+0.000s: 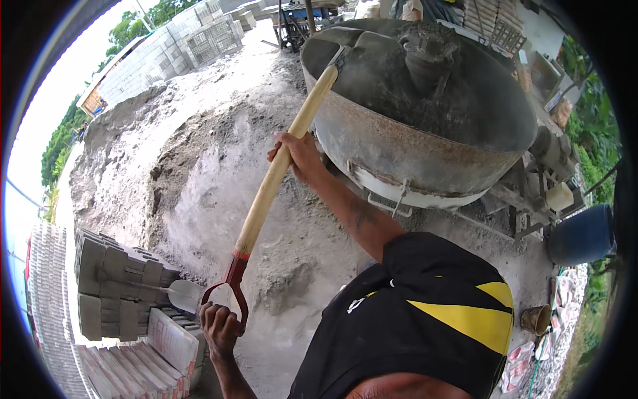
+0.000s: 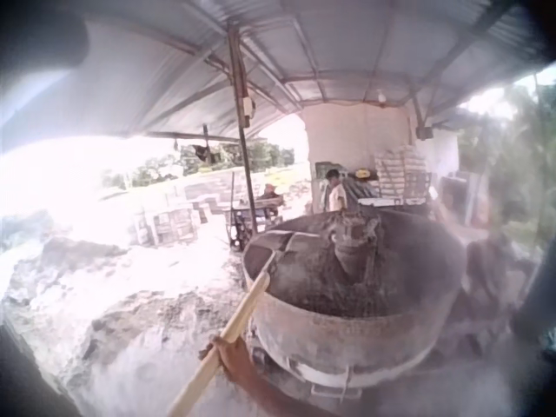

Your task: The person operates a cement mixer, repeatedly checking the concrete consistency by hand and with a shovel. They scrape the interior of the mixer and later shovel mixed concrete out onto the ground.

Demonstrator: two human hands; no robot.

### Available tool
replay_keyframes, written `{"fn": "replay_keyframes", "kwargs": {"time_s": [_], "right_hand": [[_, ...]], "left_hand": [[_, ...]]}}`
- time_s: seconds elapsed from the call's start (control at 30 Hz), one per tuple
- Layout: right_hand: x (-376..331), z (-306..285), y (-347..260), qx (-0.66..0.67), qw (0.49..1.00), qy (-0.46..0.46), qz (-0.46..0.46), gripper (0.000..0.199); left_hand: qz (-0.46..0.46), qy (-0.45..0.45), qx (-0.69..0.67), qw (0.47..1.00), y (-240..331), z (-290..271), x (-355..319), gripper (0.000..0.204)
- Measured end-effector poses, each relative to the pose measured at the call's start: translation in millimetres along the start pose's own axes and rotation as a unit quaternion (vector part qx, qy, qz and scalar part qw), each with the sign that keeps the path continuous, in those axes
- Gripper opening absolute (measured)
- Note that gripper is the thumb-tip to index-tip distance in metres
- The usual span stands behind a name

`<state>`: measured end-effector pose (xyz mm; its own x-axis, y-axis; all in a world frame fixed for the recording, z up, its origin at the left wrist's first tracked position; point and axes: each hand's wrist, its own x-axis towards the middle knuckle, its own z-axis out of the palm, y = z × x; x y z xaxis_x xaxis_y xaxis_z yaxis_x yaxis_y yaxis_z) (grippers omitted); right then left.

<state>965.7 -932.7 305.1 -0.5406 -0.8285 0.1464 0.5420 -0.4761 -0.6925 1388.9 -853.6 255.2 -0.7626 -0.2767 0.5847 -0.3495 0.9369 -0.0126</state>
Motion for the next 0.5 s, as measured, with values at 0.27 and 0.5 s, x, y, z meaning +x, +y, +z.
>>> {"fn": "replay_keyframes", "kwargs": {"time_s": [0.27,0.5], "right_hand": [[-29,-48,51,-0.071,0.991,0.030,0.112,0.021],[-41,-59,79,-0.153,0.977,0.049,0.142,0.028]], "left_hand": [[-0.065,-0.019,0.019,0.997,52,23,-57,0.022],[-0.131,0.000,0.039,0.991,83,54,-79,0.022]]}}
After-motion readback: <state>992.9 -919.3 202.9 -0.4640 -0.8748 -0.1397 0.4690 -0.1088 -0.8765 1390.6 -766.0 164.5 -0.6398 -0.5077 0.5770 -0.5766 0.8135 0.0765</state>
